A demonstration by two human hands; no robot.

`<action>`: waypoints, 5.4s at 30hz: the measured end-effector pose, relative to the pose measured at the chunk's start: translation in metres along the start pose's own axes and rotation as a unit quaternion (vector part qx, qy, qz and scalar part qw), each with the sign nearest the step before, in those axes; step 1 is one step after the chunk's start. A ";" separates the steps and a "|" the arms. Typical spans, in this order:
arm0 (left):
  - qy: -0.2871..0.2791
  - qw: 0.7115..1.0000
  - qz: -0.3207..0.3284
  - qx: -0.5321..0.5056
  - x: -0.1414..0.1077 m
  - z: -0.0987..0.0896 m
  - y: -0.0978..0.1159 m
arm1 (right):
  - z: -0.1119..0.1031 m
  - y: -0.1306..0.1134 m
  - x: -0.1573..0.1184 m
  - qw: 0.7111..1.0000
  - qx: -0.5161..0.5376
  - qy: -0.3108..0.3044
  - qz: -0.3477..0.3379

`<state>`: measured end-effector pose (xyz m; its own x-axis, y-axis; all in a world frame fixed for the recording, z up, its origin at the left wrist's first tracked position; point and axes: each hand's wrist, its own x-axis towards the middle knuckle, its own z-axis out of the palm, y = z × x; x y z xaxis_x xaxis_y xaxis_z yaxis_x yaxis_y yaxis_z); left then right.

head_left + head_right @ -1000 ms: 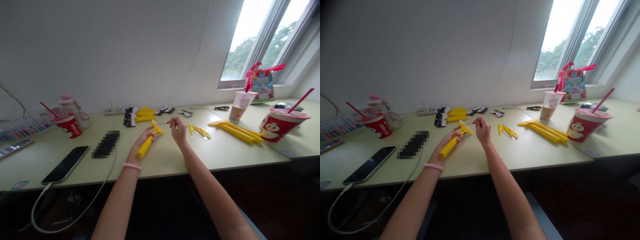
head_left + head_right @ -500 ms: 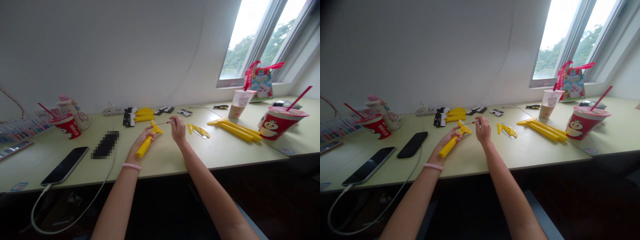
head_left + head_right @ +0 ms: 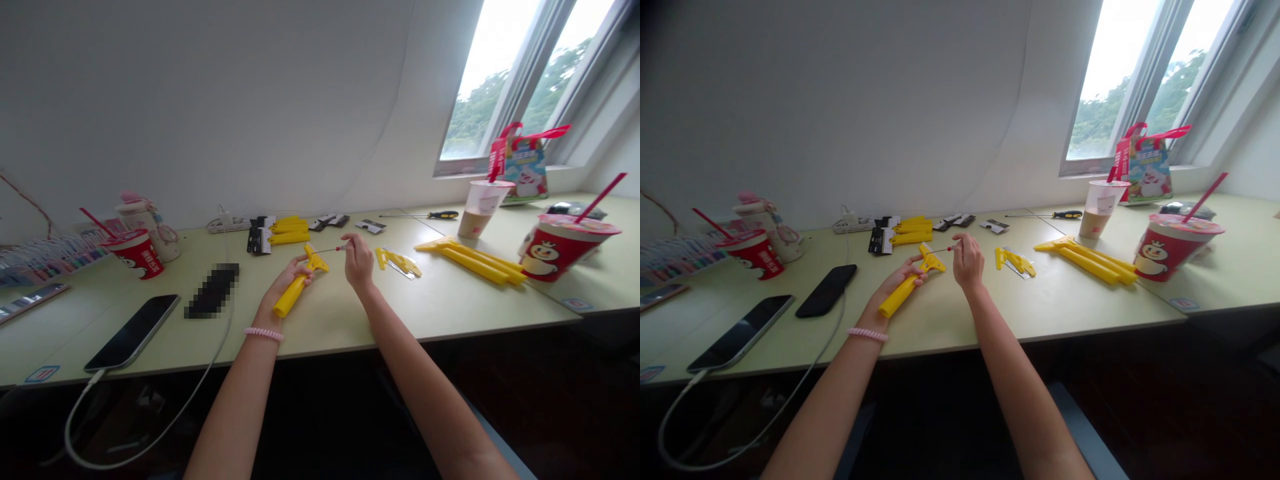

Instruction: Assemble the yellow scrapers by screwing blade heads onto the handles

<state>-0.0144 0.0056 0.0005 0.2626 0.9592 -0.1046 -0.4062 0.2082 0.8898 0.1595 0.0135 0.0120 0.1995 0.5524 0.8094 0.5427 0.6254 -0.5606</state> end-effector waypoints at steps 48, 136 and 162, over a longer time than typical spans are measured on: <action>-0.004 0.999 -0.028 -0.029 0.002 -0.001 -0.001 | 0.005 0.001 -0.003 0.998 0.032 0.045 0.032; -0.022 0.999 -0.013 0.034 -0.007 0.000 0.003 | 0.005 0.001 -0.004 0.998 0.029 -0.048 0.019; 0.019 0.999 -0.004 -0.035 -0.004 0.000 0.005 | 0.002 0.015 0.002 0.993 0.011 0.106 0.049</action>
<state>-0.0174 0.0031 0.0056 0.2330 0.9639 -0.1288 -0.4649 0.2267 0.8558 0.1665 0.0254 0.0048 0.4190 0.4847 0.7678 0.4939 0.5879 -0.6407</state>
